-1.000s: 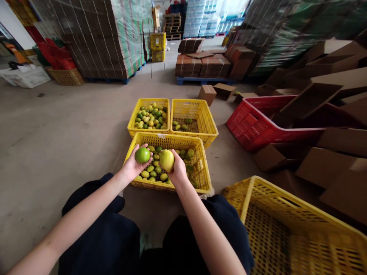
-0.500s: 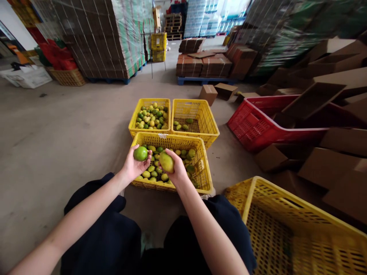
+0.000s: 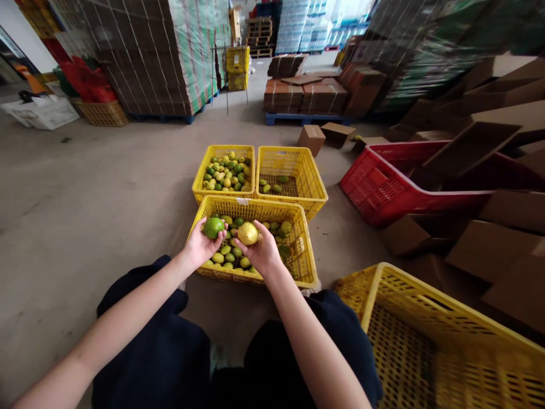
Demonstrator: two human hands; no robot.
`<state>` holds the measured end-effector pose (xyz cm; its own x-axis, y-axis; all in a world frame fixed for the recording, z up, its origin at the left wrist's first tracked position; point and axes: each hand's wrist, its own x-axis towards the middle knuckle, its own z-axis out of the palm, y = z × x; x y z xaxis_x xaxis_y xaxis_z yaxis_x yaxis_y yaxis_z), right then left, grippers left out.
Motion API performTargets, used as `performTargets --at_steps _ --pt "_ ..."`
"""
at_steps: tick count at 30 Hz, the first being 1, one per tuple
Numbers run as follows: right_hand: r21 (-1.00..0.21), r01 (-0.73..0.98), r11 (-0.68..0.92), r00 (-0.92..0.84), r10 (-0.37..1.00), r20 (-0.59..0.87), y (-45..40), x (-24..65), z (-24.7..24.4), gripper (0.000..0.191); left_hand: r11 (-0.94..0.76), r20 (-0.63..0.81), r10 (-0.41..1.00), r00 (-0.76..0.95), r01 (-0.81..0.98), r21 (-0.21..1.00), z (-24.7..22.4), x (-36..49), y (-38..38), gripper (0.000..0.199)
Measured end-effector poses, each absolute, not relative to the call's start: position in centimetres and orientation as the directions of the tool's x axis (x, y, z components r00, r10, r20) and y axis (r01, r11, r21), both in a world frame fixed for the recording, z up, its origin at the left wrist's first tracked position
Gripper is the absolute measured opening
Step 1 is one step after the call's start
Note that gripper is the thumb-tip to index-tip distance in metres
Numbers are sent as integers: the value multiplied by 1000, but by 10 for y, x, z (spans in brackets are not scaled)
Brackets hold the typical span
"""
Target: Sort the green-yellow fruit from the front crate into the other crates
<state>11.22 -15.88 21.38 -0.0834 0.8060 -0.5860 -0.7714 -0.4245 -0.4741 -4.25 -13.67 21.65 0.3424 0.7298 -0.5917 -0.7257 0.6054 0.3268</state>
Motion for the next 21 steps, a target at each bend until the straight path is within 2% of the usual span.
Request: performTargets --at_steps 3,7,11,13,16,18,21 --pt "-445 -794 -414 -85 801 -592 -158 113 212 21 614 -592 722 358 -727 308 217 -42 -138 40" --pt "-443 -798 -409 -82 801 -593 -158 113 210 20 568 -561 765 316 -743 355 215 -41 -138 37" --pt "-503 -767 -399 -55 821 -568 -157 115 207 21 524 -520 806 282 -748 407 211 -39 -136 28" --pt "-543 -750 -378 -34 841 -539 -156 116 204 16 473 -470 849 240 -743 474 208 -37 -137 19" --pt "-654 -686 -321 45 877 -478 -156 116 199 14 370 -354 920 172 -684 629 204 -34 -140 33" --pt "-792 -568 -223 155 917 -369 -158 116 197 29 274 -257 959 118 -615 739 204 -33 -143 41" --pt "-956 -291 -32 235 966 -104 -162 116 197 53 58 -48 998 32 -493 868 206 -34 -145 47"
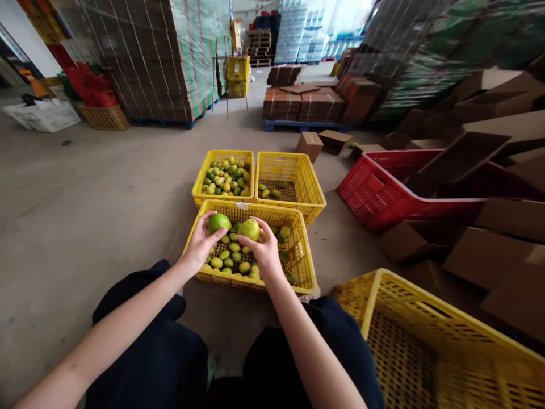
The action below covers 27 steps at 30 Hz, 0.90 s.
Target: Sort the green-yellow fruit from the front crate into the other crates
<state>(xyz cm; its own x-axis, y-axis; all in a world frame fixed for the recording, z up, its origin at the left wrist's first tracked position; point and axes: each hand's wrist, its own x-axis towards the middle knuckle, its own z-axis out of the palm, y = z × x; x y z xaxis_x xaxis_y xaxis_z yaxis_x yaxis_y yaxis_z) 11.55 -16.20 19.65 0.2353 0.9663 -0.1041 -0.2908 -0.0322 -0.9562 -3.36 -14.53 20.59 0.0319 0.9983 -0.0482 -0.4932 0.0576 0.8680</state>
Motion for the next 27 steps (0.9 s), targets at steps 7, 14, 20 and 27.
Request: performTargets --at_steps 7,14,20,27 --pt "-969 -85 230 311 931 193 -168 109 201 56 -206 215 977 2 -281 937 215 -41 -148 63" --pt "-922 124 367 302 871 388 -173 111 201 49 -173 179 984 4 -239 955 225 -42 -156 56" --pt "-895 247 372 301 848 436 -175 114 199 46 -130 133 991 -9 -284 950 232 -44 -157 44" --pt "-867 323 380 283 835 471 -176 115 193 46 -151 166 986 29 -277 949 228 -46 -157 45"
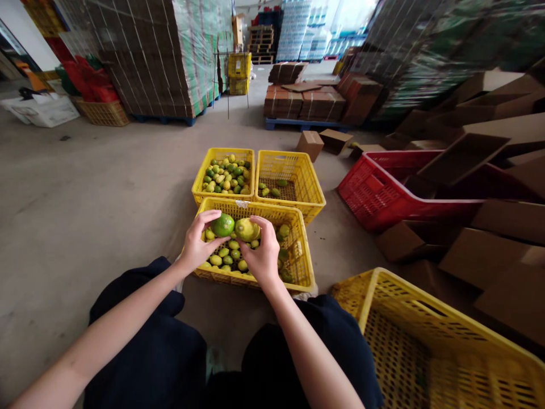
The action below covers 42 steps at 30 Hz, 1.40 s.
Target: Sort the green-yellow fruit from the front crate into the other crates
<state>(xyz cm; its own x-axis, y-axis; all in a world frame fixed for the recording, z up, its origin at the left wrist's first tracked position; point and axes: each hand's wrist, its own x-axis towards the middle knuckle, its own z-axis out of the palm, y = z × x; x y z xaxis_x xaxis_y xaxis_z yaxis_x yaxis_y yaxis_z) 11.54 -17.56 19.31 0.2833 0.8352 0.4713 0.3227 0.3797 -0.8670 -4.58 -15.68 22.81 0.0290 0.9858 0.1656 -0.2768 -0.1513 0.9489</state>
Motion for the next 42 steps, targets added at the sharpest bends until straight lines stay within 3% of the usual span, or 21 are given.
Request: performTargets --at_steps 4,8,12,16,20,28,36,42 --pt "-900 284 330 331 848 415 -175 115 194 47 -51 75 996 54 -354 934 224 -43 -157 49" --pt "-933 210 293 373 858 354 -173 117 196 48 -25 66 991 117 -316 948 216 -43 -155 57" --pt "-971 85 224 375 896 240 -171 117 200 48 179 -68 958 280 -391 903 213 -45 -153 55" --pt "-972 -224 73 324 946 -3 -168 116 204 55 402 -214 901 378 -539 740 214 -49 -150 32" --pt "-833 -547 -85 178 960 -215 -166 117 211 46 448 -278 893 355 -623 641 218 -53 -145 12" --pt "-790 -602 -117 7 989 -151 -171 123 225 33 437 -274 898 344 -642 630 217 -55 -141 3" --pt "-762 -638 -111 58 980 -192 -162 126 209 32 403 -255 914 317 -617 676 211 -56 -135 19" --pt "-777 -621 -105 69 980 -188 -161 121 201 33 368 -240 928 285 -600 710 206 -58 -133 20"
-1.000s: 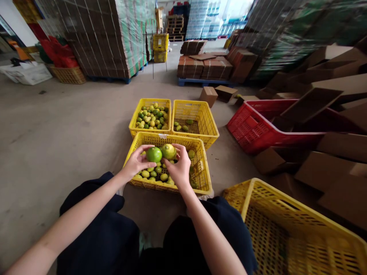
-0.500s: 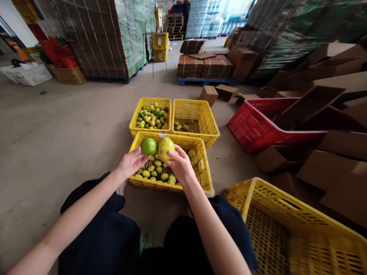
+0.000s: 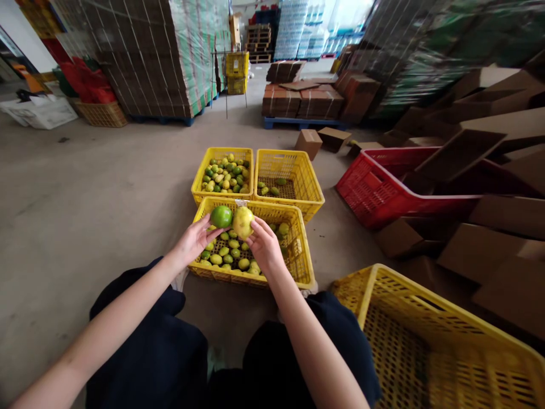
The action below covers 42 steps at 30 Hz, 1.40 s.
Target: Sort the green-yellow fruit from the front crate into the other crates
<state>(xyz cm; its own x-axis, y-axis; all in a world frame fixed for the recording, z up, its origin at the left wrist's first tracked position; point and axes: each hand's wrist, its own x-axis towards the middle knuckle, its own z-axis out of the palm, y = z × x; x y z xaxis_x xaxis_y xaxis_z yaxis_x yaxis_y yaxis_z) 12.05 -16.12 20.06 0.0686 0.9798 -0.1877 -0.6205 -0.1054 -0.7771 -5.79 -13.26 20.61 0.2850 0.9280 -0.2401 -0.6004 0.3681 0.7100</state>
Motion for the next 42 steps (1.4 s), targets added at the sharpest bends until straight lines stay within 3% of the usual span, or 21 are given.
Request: performTargets --at_steps 8,24,35,40,42 --pt "-874 -478 -84 61 990 -128 -164 114 202 39 360 -198 915 352 -487 796 206 -59 -134 27" --pt "-835 -539 -110 -20 993 -118 -169 119 213 30 446 -304 891 336 -531 720 204 -60 -133 26" --pt "-864 -495 -87 38 992 -122 -171 120 218 31 444 -295 891 344 -531 722 202 -58 -134 27" --pt "-883 -463 -81 76 988 -131 -172 121 216 30 419 -258 895 364 -485 768 202 -58 -135 30" --pt "-917 -397 -52 108 989 -102 -172 121 213 35 328 -199 930 307 -455 828 204 -57 -137 34"
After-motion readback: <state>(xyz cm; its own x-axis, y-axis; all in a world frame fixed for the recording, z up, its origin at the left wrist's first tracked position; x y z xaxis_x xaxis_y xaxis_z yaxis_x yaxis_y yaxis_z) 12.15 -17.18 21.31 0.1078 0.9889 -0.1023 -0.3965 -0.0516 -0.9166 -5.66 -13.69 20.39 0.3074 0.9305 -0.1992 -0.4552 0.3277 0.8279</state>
